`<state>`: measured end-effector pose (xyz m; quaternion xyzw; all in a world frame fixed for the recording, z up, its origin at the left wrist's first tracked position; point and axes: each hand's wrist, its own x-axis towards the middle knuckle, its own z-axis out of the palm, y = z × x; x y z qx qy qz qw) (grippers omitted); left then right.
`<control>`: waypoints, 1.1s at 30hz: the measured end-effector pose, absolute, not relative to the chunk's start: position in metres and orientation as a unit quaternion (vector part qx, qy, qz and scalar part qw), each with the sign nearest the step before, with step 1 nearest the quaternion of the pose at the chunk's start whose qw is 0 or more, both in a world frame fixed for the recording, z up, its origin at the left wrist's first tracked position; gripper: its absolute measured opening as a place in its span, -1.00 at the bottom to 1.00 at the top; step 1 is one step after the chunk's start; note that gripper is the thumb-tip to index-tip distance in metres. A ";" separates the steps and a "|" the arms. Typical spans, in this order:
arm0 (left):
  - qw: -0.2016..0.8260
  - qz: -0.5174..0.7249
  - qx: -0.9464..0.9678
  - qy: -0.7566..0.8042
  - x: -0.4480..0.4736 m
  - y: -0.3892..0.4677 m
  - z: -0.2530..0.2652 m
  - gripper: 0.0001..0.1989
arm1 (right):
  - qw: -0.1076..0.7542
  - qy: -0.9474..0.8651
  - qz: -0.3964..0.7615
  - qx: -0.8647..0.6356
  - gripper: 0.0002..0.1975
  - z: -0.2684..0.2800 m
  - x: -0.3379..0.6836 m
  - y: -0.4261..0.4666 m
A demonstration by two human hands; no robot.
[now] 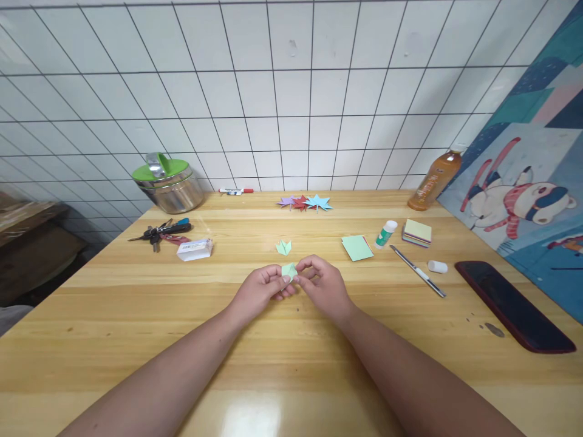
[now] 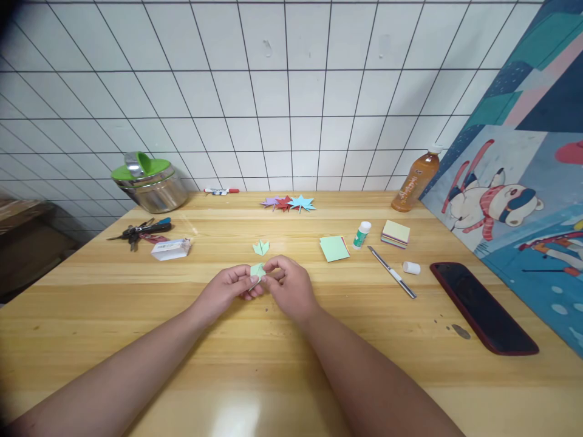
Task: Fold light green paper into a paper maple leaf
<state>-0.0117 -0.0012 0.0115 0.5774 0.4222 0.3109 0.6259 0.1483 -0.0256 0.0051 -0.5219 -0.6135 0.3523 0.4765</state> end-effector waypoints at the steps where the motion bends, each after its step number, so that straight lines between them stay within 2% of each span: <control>1: 0.626 0.310 0.577 0.423 -0.012 -0.001 0.011 -0.74 | 0.477 -0.616 0.348 -0.521 -0.91 0.005 0.148 -0.026; 10: 0.616 0.308 0.598 0.411 -0.013 -0.001 0.008 -0.77 | 0.452 -0.603 0.414 -0.511 -0.87 0.005 0.147 -0.027; 16: 0.619 0.311 0.588 0.418 -0.012 -0.001 0.010 -0.75 | 0.444 -0.622 0.404 -0.503 -0.91 -0.002 0.148 -0.025; 23: 0.650 0.316 0.554 0.413 -0.015 0.001 0.010 -0.77 | 0.476 -0.629 0.383 -0.481 -0.93 -0.009 0.149 -0.023; 28: 0.649 0.311 0.559 0.411 -0.016 0.000 0.012 -0.70 | 0.474 -0.635 0.368 -0.486 -0.94 -0.007 0.149 -0.024; 33: 0.637 0.316 0.558 0.427 -0.014 0.001 0.011 -0.72 | 0.478 -0.597 0.442 -0.468 -0.89 0.002 0.147 -0.028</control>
